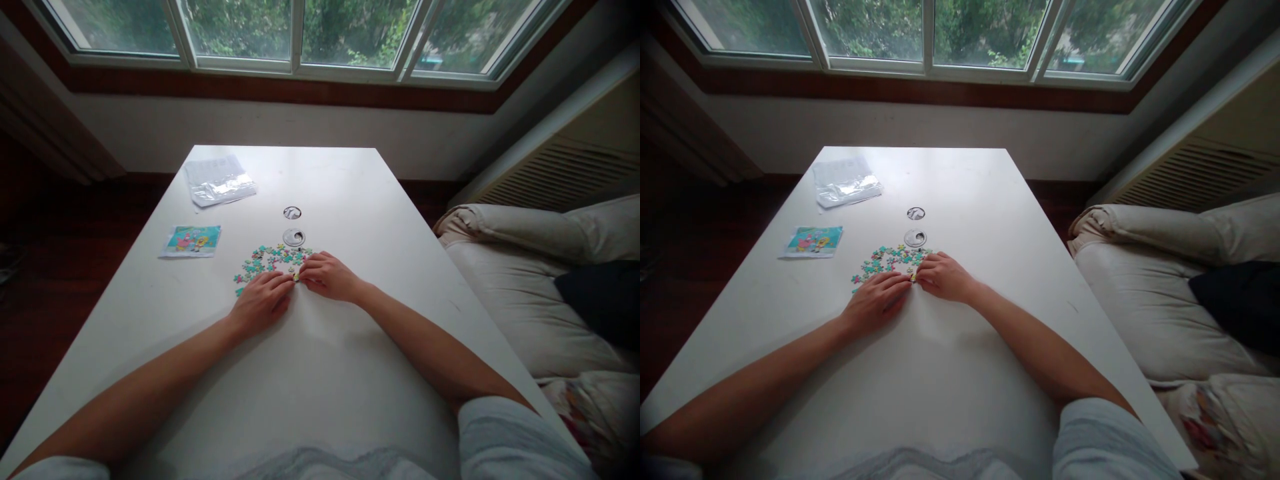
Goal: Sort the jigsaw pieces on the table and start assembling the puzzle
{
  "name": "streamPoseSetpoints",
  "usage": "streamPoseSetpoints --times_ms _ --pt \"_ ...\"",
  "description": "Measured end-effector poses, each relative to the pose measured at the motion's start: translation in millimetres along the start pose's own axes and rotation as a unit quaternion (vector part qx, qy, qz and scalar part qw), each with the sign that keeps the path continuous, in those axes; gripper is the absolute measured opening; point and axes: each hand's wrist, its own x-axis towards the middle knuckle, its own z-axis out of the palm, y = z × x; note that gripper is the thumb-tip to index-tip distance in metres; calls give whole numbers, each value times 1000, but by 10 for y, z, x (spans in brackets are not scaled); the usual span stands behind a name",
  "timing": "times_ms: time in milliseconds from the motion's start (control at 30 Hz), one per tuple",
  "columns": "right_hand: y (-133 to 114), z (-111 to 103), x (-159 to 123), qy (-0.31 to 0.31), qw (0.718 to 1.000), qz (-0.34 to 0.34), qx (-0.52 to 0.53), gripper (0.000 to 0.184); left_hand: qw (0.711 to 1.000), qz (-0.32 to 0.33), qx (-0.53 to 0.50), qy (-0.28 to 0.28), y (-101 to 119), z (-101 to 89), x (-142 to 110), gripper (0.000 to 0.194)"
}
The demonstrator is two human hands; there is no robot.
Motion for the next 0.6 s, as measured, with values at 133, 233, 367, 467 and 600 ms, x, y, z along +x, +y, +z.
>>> streamPoseSetpoints --times_ms 133,233,367,467,600 --pt "325 -117 -106 146 983 106 37 17 1000 3 -6 7 -17 2 -14 33" --pt "569 -225 -201 214 953 213 26 17 1000 16 -12 4 -9 -14 -19 31" --pt "740 -215 -278 187 949 254 18 13 999 29 -14 -5 35 -39 -23 31" --pt "744 -130 -272 151 963 222 22 12 999 27 -1 -19 62 -51 -29 31" --pt "638 -76 -215 104 979 175 22 11 999 23 17 -38 70 -64 -33 31"
